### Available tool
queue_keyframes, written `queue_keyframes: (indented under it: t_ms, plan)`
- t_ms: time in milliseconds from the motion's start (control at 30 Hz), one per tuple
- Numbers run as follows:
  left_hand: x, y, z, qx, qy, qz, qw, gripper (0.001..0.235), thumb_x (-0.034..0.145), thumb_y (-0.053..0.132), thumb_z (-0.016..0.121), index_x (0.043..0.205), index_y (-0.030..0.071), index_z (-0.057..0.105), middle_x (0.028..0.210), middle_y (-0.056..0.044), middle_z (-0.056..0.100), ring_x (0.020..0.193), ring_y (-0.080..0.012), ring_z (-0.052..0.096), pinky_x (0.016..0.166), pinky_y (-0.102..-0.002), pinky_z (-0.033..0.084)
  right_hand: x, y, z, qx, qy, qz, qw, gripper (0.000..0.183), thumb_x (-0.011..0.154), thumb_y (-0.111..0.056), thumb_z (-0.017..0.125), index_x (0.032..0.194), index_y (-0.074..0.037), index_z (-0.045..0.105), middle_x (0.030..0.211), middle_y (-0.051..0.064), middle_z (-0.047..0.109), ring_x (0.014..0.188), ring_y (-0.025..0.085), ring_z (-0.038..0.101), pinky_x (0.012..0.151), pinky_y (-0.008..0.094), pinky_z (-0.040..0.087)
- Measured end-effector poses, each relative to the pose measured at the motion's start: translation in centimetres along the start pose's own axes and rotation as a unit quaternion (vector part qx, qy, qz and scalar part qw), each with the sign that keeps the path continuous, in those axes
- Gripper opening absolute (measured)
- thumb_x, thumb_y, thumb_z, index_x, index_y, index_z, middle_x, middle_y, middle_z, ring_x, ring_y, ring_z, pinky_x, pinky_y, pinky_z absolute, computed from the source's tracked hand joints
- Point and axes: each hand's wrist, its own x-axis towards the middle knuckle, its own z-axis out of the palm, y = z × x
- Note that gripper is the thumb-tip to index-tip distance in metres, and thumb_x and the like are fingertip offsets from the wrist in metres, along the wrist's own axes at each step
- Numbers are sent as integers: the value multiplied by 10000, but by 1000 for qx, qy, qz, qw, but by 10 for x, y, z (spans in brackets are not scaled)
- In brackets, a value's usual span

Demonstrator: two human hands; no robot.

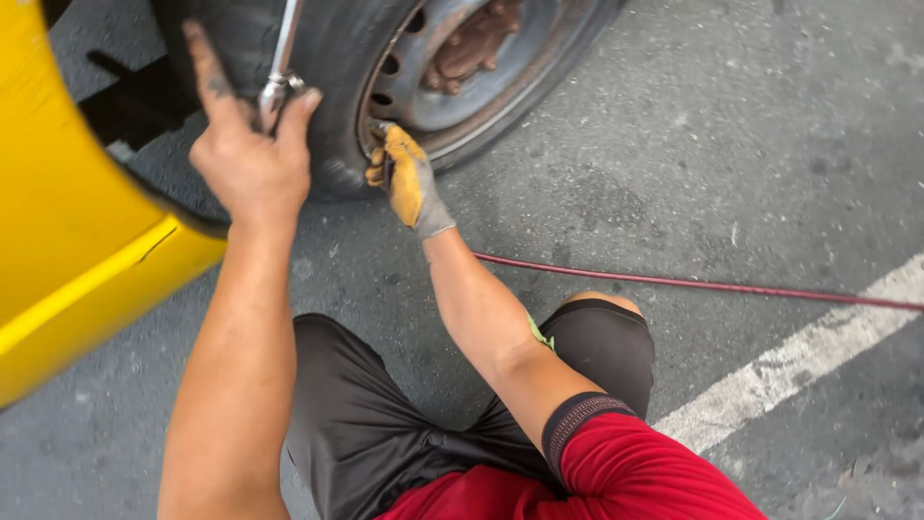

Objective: The person walks to a yellow vehicle and kneels beside the front tire. They attach an air hose to the tire valve to inflate it, then use a wrench to tighten the valve cap. Finally, they remove the air hose and place the wrench on the ground.

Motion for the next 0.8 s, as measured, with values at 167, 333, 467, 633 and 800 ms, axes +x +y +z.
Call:
queue_keyframes:
  t_ms: [167, 333, 467, 633, 800]
  plan:
    - [0, -7, 6, -2, -3, 25, 1000, 983, 1134, 493, 981, 1688, 193, 226, 732, 67, 635, 622, -119, 635, 659, -317, 558, -9, -8, 5, -28, -3, -31, 999, 486, 1041, -447, 533, 1285, -41, 641, 694, 24, 596, 503, 203, 588, 472, 347, 514]
    - [-1, -12, 10, 11, 14, 45, 999, 938, 1124, 576, 920, 1660, 187, 256, 778, 42, 702, 688, -190, 715, 659, -355, 560, -6, -7, 4, -17, 6, -19, 1000, 530, 1023, -461, 548, 1331, -37, 631, 699, 36, 632, 492, 213, 614, 440, 360, 496]
    - [-1, -17, 14, 12, 17, 64, 998, 931, 1126, 576, 912, 1655, 219, 235, 859, 40, 765, 777, -207, 796, 682, -362, 588, -10, -11, 7, -22, 3, -19, 1000, 526, 1030, -456, 537, 1341, -42, 625, 700, 27, 630, 507, 210, 621, 466, 363, 493]
    - [-1, -17, 15, 22, 2, 47, 999, 932, 1125, 592, 918, 1642, 190, 255, 775, 46, 673, 721, -216, 737, 669, -391, 546, -8, -8, 5, -27, 8, -15, 999, 514, 1038, -454, 520, 1340, -52, 627, 705, 31, 631, 503, 219, 619, 461, 371, 497]
    - [0, -18, 15, 23, -5, 42, 999, 926, 1129, 603, 907, 1644, 199, 251, 773, 50, 647, 715, -192, 724, 662, -382, 540, -7, -6, 3, -40, 4, -22, 999, 528, 1037, -456, 516, 1365, -55, 615, 711, 20, 638, 508, 205, 639, 466, 360, 517]
